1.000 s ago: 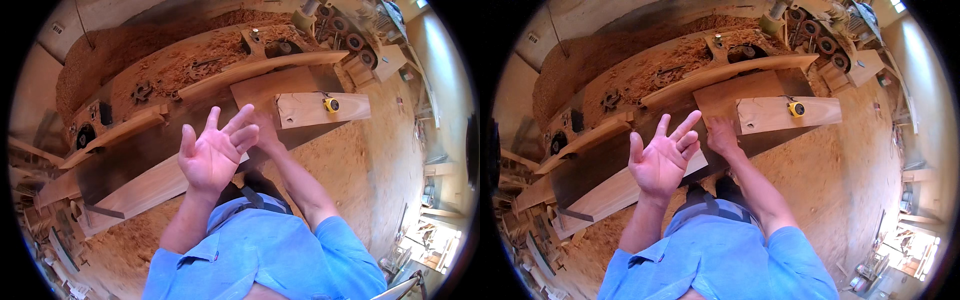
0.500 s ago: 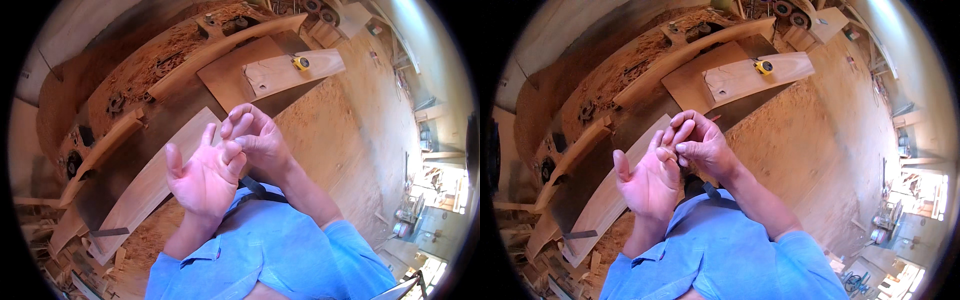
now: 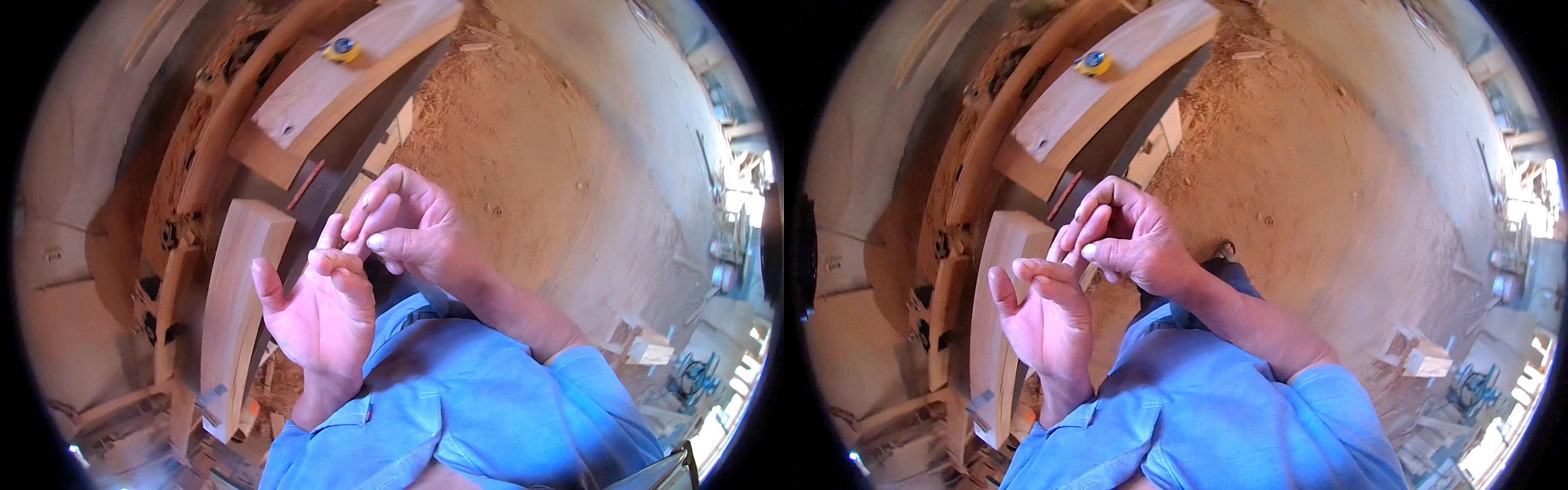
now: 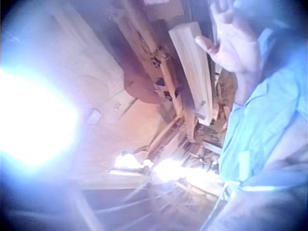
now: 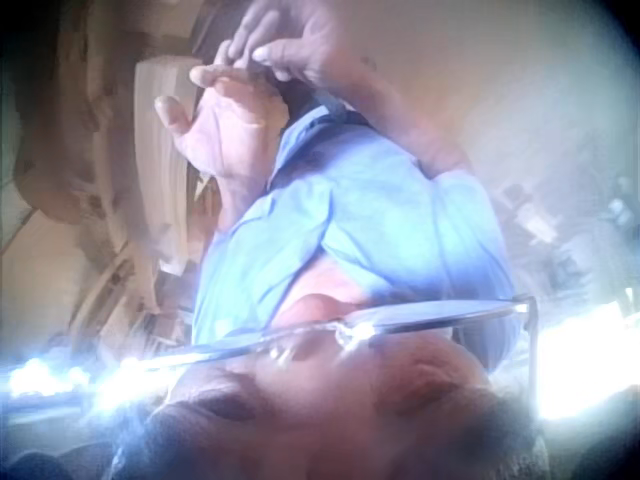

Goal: The person measures and marks a wooden plank using a try square and a pencil. They then use a tape measure to verify dimensions and mark additional points on the wood. Finally, the person picks up a different piece of wood and places it on a workbench.

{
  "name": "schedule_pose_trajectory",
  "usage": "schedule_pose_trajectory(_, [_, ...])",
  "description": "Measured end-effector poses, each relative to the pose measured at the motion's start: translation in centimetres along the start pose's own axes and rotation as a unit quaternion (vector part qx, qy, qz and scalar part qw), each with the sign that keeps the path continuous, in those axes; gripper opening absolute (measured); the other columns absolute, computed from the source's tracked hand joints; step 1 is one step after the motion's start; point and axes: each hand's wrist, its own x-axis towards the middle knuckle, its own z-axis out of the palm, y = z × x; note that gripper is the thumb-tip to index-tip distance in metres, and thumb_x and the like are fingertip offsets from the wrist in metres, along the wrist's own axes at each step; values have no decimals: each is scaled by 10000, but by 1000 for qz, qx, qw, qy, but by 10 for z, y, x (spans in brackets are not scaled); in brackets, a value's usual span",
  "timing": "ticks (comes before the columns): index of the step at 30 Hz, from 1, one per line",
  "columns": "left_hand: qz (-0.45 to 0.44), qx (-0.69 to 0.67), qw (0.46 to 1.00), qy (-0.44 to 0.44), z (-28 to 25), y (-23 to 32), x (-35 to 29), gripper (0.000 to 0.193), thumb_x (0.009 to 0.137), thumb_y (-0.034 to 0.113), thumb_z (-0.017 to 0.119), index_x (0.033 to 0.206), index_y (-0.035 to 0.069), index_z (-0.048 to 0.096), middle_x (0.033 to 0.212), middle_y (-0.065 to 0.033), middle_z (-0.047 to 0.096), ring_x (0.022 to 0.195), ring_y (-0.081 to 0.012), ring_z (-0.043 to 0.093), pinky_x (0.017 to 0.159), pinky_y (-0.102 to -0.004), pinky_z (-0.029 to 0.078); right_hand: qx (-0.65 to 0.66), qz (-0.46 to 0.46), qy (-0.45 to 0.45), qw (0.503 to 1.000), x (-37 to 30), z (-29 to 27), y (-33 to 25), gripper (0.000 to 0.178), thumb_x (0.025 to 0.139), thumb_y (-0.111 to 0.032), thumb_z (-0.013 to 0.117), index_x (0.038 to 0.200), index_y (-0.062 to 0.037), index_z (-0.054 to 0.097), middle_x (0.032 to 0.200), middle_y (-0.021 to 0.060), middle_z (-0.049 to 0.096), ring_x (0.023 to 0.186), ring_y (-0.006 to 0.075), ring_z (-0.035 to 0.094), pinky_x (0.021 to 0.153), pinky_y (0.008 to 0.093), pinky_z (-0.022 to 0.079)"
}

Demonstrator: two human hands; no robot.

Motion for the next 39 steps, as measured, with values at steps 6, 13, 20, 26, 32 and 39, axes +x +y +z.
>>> schedule_pose_trajectory(6, [-57,68,996,6,-6,-89,34,932,932,293,634,1508,-12,-32,1538,-230,132,1128,-233,585,990,-388,489,22,-75,6,997,-49,-34,-80,251,869,33,631,1084,-64,544,1049,115,643,764,97,616,571,205,513])
schedule_pose_trajectory(13, [-128,95,987,35,-13,-151,75,956,936,244,626,1525,9,-89,1571,-254,135,1103,-217,604,970,-374,505,7,-167,20,986,-80,-72,-135,307,852,14,663,1112,-66,519,1020,92,577,791,87,599,545,187,471])
schedule_pose_trajectory(20, [-175,37,978,108,-30,-179,138,903,924,270,639,1503,-42,20,1457,-253,293,1070,-203,606,925,-351,530,-49,-233,79,968,-81,-112,-181,372,827,70,639,1143,-43,479,958,55,598,867,128,622,786,289,545])
schedule_pose_trajectory(26, [-220,-47,969,103,-47,-181,215,848,923,449,628,1414,-170,321,1155,-209,570,1059,-222,574,932,-356,516,-118,-213,127,962,-43,-156,-223,412,809,85,624,1167,-28,453,943,71,586,882,127,621,818,301,547])
schedule_pose_trajectory(32, [-221,-53,967,116,-48,-183,297,825,924,503,606,1414,-121,377,1199,-231,548,1048,-233,588,941,-380,514,-166,-197,148,955,12,-203,-264,394,803,101,603,1140,-26,441,936,76,583,854,97,614,814,290,550])
schedule_pose_trajectory(39, [-221,-71,969,89,-32,-201,358,799,925,506,602,1404,-103,405,1350,-302,418,1038,-246,587,930,-409,525,-139,-161,98,972,46,-230,-318,433,834,41,647,1207,-35,441,969,97,589,818,93,584,719,246,515])
